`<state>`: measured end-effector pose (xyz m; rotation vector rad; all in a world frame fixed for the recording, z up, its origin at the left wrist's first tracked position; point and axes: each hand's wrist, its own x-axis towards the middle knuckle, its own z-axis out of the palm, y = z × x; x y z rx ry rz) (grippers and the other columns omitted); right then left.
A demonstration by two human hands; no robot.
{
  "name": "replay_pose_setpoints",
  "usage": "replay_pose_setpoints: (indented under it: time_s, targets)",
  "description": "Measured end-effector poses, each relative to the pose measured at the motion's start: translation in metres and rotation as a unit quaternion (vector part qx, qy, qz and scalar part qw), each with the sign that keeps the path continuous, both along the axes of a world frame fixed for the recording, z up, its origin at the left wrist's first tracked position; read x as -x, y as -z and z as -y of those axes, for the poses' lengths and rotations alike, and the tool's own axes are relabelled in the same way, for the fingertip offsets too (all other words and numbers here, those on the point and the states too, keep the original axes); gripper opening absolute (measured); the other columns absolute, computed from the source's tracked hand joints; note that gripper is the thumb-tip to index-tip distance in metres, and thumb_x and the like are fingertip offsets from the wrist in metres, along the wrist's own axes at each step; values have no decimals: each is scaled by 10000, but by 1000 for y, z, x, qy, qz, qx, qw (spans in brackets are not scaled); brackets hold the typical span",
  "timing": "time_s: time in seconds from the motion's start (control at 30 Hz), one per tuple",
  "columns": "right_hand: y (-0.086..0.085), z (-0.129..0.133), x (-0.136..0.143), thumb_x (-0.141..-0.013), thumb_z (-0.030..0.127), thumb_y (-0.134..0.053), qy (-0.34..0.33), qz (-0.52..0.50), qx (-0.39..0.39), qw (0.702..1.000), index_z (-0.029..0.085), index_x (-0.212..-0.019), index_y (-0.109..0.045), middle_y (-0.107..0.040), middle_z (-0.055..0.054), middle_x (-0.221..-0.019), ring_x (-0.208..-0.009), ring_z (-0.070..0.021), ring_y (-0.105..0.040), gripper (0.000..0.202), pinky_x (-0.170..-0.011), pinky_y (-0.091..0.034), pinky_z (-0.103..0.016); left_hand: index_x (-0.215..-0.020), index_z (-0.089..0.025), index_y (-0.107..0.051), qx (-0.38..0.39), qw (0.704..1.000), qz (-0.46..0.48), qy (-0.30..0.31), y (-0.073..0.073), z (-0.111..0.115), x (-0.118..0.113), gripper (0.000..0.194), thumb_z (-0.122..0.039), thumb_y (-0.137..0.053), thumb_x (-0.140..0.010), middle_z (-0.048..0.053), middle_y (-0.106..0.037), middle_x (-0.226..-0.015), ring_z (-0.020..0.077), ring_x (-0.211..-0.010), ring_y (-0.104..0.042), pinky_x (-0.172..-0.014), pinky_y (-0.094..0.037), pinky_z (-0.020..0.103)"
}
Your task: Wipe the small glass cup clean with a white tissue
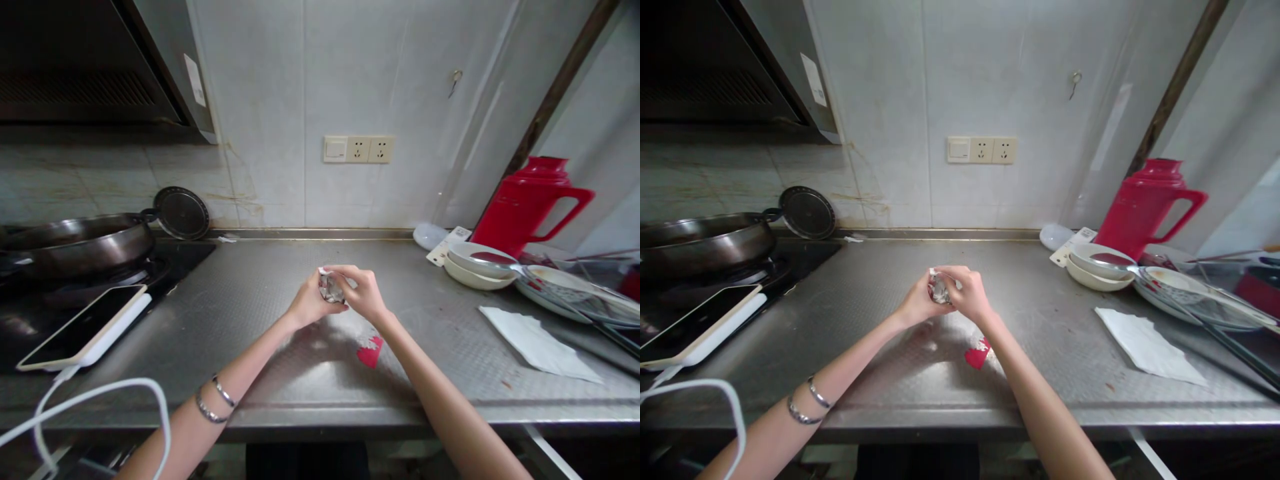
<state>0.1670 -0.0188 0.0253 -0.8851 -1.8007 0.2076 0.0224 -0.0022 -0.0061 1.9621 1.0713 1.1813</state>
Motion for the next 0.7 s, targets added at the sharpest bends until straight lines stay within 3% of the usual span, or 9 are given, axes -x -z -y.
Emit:
replay_pose_setpoints:
  time_s: [0.2,0.33,0.53,0.7]
  targets:
    - [-10,10,-1,-857,292,-520,-18,5,4,1000,271,-880,-734,-743,-23,-886,-830,-197,-673,216,-829,-468,-333,-1149,-189,-494,2,999,39,37,-3,0,0,729,-313,-825,-511,48,-642,-1026,193,-890,-607,-745,-474,288]
    - [-9,9,-4,-855,352,-531,-42,-24,54,997,240,-839,-735,-742,-31,-860,-809,-197,-665,233,-779,-485,-312,-1126,-184,-498,28,999,21,-9,-2,-1,-1,719,-366,-821,-511,43,-660,-958,170,-771,-612,-645,-485,270]
    - [2,-5,-3,-850,408,-533,48,-144,36,988,216,-902,-720,-736,-50,-938,-846,-220,-674,273,-754,-521,-314,-1074,-166,-543,49,998,13,-33,-7,5,-3,656,-423,-806,-531,26,-660,-823,162,-680,-605,-561,-482,255]
    - [0,-3,-2,-860,348,-524,-23,-65,56,996,241,-937,-721,-734,-35,-964,-856,-210,-689,236,-763,-535,-305,-1103,-158,-563,70,997,31,3,-14,11,-5,637,-379,-799,-554,26,-661,-829,156,-684,-606,-575,-503,254]
